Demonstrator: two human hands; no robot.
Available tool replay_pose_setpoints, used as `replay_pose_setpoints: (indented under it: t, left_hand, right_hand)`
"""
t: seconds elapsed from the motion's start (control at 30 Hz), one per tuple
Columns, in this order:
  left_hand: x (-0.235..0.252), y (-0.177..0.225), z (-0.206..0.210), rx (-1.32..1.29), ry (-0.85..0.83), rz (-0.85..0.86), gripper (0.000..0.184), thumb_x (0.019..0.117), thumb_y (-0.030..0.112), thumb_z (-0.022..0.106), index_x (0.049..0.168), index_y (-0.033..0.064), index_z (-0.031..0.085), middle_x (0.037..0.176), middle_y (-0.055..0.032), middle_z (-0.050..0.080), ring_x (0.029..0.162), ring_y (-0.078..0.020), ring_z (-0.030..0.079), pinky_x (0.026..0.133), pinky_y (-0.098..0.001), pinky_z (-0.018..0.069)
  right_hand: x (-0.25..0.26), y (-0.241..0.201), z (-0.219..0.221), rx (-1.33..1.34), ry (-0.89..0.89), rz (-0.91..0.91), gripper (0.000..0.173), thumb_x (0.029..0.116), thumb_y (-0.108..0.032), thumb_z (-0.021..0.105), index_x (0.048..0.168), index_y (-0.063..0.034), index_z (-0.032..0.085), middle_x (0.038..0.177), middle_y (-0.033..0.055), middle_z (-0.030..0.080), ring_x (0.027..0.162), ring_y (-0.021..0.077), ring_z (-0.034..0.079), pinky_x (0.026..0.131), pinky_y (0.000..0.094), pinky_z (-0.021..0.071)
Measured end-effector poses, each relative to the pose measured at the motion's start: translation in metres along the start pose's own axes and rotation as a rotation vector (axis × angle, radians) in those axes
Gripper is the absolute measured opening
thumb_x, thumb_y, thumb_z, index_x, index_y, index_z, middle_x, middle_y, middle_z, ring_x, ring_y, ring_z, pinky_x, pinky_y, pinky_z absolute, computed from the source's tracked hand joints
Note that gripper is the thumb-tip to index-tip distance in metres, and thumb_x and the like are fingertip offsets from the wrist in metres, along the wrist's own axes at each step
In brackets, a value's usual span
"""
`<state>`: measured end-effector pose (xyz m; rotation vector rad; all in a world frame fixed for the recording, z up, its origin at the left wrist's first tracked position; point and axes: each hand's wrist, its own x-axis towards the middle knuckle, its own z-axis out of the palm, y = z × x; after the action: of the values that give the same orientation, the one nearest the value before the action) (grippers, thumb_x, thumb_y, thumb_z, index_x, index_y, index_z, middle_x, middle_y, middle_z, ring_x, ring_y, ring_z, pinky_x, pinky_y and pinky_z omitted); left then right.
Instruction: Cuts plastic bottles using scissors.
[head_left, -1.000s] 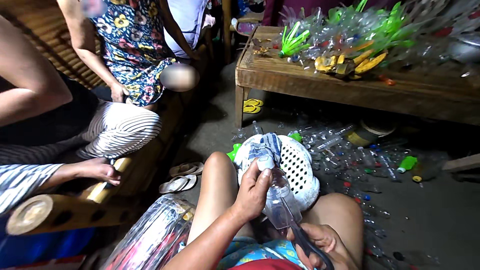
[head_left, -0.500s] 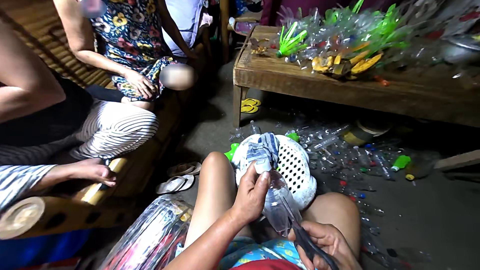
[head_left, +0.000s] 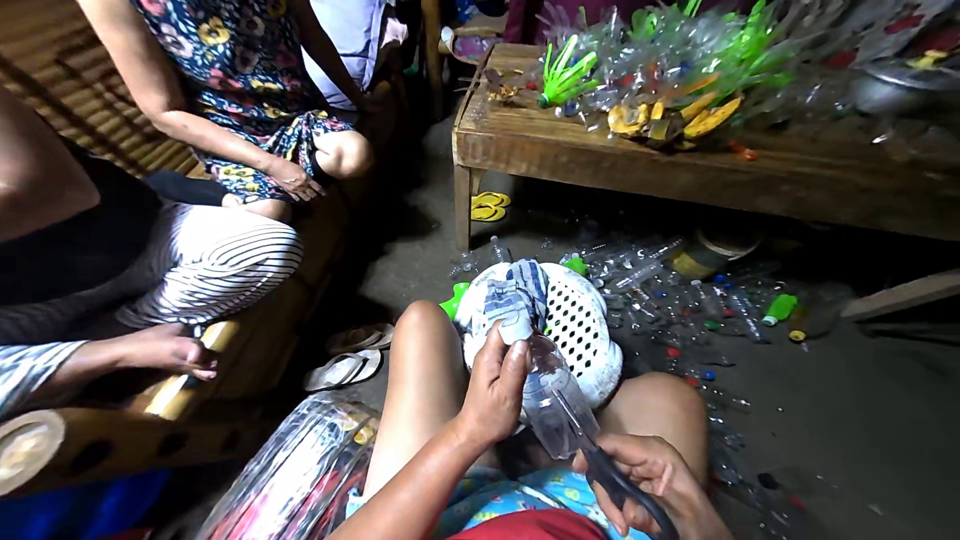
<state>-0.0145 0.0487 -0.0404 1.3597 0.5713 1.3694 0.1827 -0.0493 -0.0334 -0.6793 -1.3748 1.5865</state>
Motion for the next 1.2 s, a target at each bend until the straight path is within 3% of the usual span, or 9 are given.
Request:
replay_pose_setpoints:
  t: [0.37,0.9,1.03,1.1,1.2]
  left_hand:
    - [-0.001,-0.005,0.000,-0.015,0.013,0.005,0.038,0.1102,0.025,0.031,0.123,-0.0067,0.046,0.106,-0.0009,0.067,0.099,-0.0060,0.067,0.090,-0.0298,0.0576]
    - [-0.001,-0.010,0.003,-0.058,-0.016,-0.045,0.036,0.1106,0.022,0.028,0.125,-0.0062,0.044,0.105,0.0001,0.065,0.097,-0.0048,0.066,0.090,-0.0280,0.0572]
    - [-0.013,-0.019,0.004,0.142,-0.133,-0.016,0.036,0.1058,0.016,0.039,0.120,-0.0146,0.053,0.102,-0.0084,0.068,0.095,-0.0032,0.065,0.089,-0.0255,0.0550]
    - [-0.023,-0.024,0.010,0.155,-0.197,-0.021,0.037,0.1069,0.018,0.039,0.118,-0.0148,0.053,0.099,-0.0081,0.066,0.092,0.0002,0.062,0.087,-0.0217,0.0529]
    - [-0.017,-0.012,0.006,0.102,-0.111,-0.113,0.043,0.1088,0.021,0.033,0.125,-0.0150,0.049,0.104,-0.0038,0.066,0.095,0.0017,0.063,0.088,-0.0219,0.0543]
  right_hand:
    - [0.001,0.020,0.004,0.040,0.065,-0.056,0.040,0.0924,-0.042,0.073,0.122,-0.0144,0.074,0.082,-0.0069,0.074,0.067,-0.0053,0.064,0.063,0.0114,0.0526]
    - [-0.007,0.026,-0.003,0.042,0.044,-0.085,0.034,0.0959,-0.033,0.070,0.124,-0.0146,0.073,0.083,-0.0095,0.074,0.069,-0.0077,0.064,0.066,0.0102,0.0533]
    - [-0.006,0.010,0.001,-0.037,0.111,-0.134,0.029,0.0955,-0.034,0.071,0.120,-0.0198,0.074,0.081,-0.0146,0.073,0.067,-0.0120,0.061,0.063,0.0065,0.0505]
    - [-0.004,-0.008,0.000,-0.071,0.133,-0.183,0.032,0.0954,-0.036,0.071,0.123,-0.0202,0.073,0.082,-0.0138,0.073,0.067,-0.0106,0.062,0.062,0.0072,0.0518]
    - [-0.010,-0.029,-0.010,-0.044,0.069,-0.199,0.043,0.0963,-0.046,0.067,0.129,-0.0190,0.070,0.088,-0.0083,0.076,0.072,-0.0043,0.068,0.065,0.0116,0.0554]
